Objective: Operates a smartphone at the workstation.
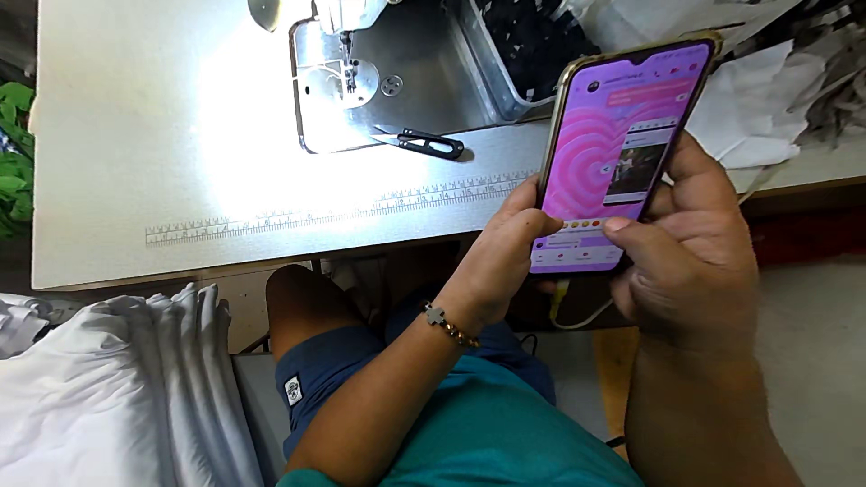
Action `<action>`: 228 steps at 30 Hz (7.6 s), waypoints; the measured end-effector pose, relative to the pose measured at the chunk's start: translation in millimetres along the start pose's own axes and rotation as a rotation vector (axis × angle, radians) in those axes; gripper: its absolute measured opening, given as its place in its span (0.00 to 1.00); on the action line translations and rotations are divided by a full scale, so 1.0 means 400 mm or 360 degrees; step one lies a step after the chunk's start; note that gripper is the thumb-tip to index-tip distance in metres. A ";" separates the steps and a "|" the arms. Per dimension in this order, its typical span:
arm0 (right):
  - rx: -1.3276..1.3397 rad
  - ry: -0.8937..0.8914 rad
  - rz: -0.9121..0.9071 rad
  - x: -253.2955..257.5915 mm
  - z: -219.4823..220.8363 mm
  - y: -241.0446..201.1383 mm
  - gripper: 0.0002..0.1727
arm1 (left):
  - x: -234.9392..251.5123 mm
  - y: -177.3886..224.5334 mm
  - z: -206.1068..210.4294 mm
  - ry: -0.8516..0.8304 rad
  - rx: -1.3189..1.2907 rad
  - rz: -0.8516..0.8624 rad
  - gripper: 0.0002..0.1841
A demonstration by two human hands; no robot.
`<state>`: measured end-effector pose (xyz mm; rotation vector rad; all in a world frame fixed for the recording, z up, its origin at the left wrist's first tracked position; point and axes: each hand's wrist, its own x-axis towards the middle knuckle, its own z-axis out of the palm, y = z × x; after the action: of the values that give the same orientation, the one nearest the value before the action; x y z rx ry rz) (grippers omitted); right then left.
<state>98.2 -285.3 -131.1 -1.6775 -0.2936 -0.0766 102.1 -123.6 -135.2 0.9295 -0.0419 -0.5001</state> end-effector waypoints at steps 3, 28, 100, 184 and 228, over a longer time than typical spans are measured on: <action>-0.0001 0.0008 0.0016 0.000 0.000 0.000 0.37 | 0.000 -0.002 -0.003 -0.0011 -0.0011 -0.0003 0.29; 0.0007 -0.0115 0.0187 -0.078 -0.001 0.026 0.63 | -0.004 -0.006 0.004 0.0028 -0.0048 0.0050 0.27; -0.0228 -0.0038 0.0154 -0.084 0.014 0.021 0.61 | -0.021 -0.006 0.003 0.0007 -0.0090 0.0079 0.28; -0.0041 -0.0415 0.0188 -0.057 -0.089 0.001 0.51 | -0.013 -0.018 0.010 -0.0027 0.0017 -0.0049 0.27; -0.0147 -0.0113 0.0209 -0.076 -0.055 0.022 0.52 | -0.038 -0.023 0.031 0.0022 0.0124 -0.0077 0.29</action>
<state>73.6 -312.3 -143.4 -1.7898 -0.2354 0.0683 82.0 -131.1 -132.1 1.0118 -0.0268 -0.5398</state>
